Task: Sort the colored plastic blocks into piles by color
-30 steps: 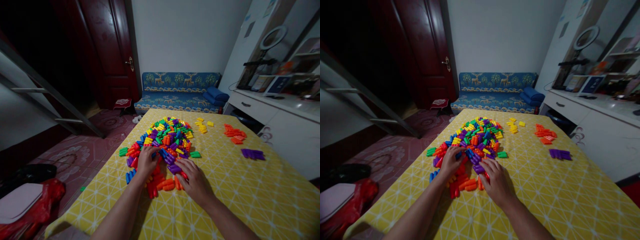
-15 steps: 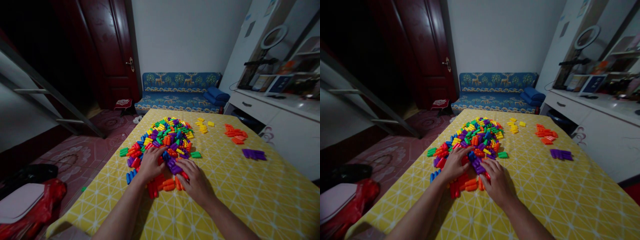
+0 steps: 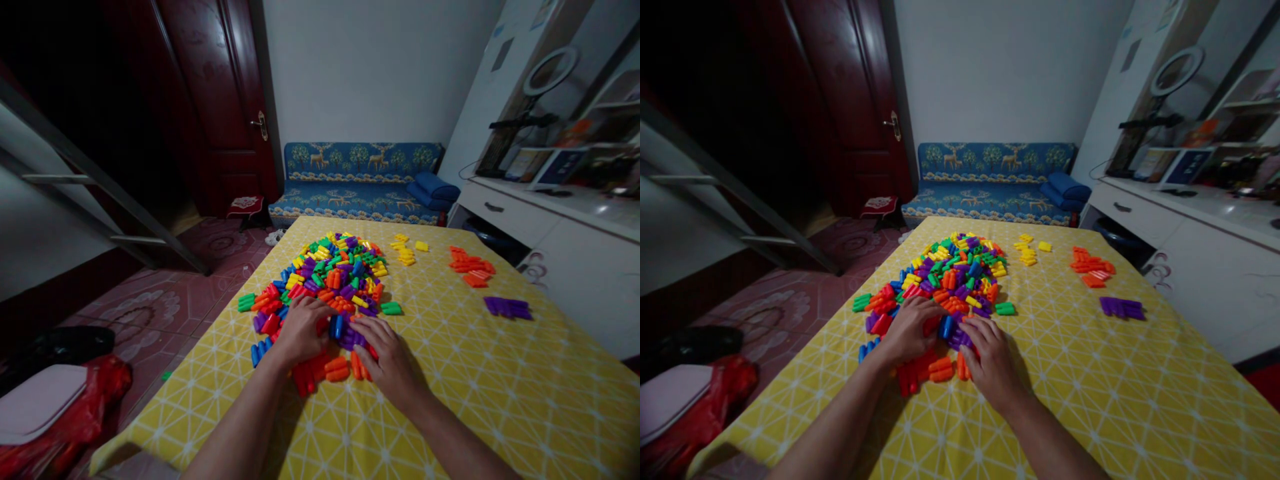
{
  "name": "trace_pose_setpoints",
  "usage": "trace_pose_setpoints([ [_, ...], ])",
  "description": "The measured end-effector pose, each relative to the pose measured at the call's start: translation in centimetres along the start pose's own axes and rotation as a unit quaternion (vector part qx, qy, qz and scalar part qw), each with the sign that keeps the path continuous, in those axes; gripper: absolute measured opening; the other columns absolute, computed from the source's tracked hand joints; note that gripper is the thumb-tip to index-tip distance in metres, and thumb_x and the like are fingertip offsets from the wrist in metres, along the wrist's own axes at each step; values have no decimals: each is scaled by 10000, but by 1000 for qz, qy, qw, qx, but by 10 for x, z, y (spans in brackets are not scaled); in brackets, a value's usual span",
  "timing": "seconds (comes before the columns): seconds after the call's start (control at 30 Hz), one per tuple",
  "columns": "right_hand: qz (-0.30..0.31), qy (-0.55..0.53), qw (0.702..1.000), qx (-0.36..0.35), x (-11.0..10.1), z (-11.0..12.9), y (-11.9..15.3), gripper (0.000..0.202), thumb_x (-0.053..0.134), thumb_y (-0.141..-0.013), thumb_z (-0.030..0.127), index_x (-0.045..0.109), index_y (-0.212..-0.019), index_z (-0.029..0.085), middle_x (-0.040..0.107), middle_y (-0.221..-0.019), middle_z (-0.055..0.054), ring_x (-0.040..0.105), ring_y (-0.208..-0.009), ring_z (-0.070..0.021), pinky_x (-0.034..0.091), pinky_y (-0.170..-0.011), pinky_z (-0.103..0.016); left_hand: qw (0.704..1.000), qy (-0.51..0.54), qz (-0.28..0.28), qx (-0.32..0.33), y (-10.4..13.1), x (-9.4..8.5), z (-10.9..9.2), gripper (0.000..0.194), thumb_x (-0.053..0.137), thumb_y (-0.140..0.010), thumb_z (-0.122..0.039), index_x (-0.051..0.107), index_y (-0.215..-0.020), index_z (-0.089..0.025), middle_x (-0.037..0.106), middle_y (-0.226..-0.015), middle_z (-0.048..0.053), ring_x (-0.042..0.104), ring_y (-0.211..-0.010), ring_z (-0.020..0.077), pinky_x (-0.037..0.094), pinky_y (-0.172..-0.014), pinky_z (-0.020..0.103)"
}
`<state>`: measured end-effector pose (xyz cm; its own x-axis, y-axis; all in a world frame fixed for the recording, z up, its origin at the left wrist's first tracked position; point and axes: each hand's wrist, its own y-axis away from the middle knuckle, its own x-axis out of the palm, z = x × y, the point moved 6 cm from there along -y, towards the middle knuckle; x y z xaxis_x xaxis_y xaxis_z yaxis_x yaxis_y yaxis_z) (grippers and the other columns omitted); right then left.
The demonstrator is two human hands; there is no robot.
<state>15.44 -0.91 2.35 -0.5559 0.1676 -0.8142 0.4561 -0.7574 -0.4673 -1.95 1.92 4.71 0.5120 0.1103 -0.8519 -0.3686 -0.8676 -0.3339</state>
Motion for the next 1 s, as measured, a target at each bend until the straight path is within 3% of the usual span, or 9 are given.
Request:
trace_pose_setpoints([
  [0.3,-7,-6,1000,-3,-1,-1,0,383,502,-960,252,555,-1339,241,604,-1332,-82,528,-1262,-224,460,-1077,-442,1000,15,-5,-13,3,0,6,352,671,-672,-142,707,-1004,-254,739,-935,30,617,-973,248,371,-996,416],
  [0.57,-13,-12,1000,13,-2,-4,1,495,535,-945,334,458,-1430,263,567,-1393,-90,513,-1298,-249,466,-1068,-465,995,66,-71,-8,4,-7,10,195,634,-688,-121,658,-859,-211,716,-867,27,644,-879,221,422,-921,385],
  [0.7,-23,1,1000,20,-5,-4,2,609,557,-931,347,352,-1499,275,509,-1463,-85,482,-1338,-257,472,-1063,-463,988,105,-108,21,5,-9,4,198,605,-712,-116,639,-883,-210,708,-877,21,646,-877,203,392,-1013,412],
  [0.8,-41,4,999,12,-9,-2,1,641,556,-933,327,306,-1521,272,482,-1488,-80,460,-1362,-246,462,-1079,-448,983,139,-105,53,6,-7,-7,197,609,-722,-115,630,-893,-211,704,-871,17,643,-874,193,397,-1022,405],
  [1.0,-31,-25,999,-2,-8,0,-1,496,542,-934,239,449,-1419,292,551,-1411,-56,488,-1325,-232,451,-1092,-456,968,207,-107,92,8,-8,-26,106,604,-779,-164,627,-878,-195,697,-870,40,641,-889,198,463,-951,377],
])
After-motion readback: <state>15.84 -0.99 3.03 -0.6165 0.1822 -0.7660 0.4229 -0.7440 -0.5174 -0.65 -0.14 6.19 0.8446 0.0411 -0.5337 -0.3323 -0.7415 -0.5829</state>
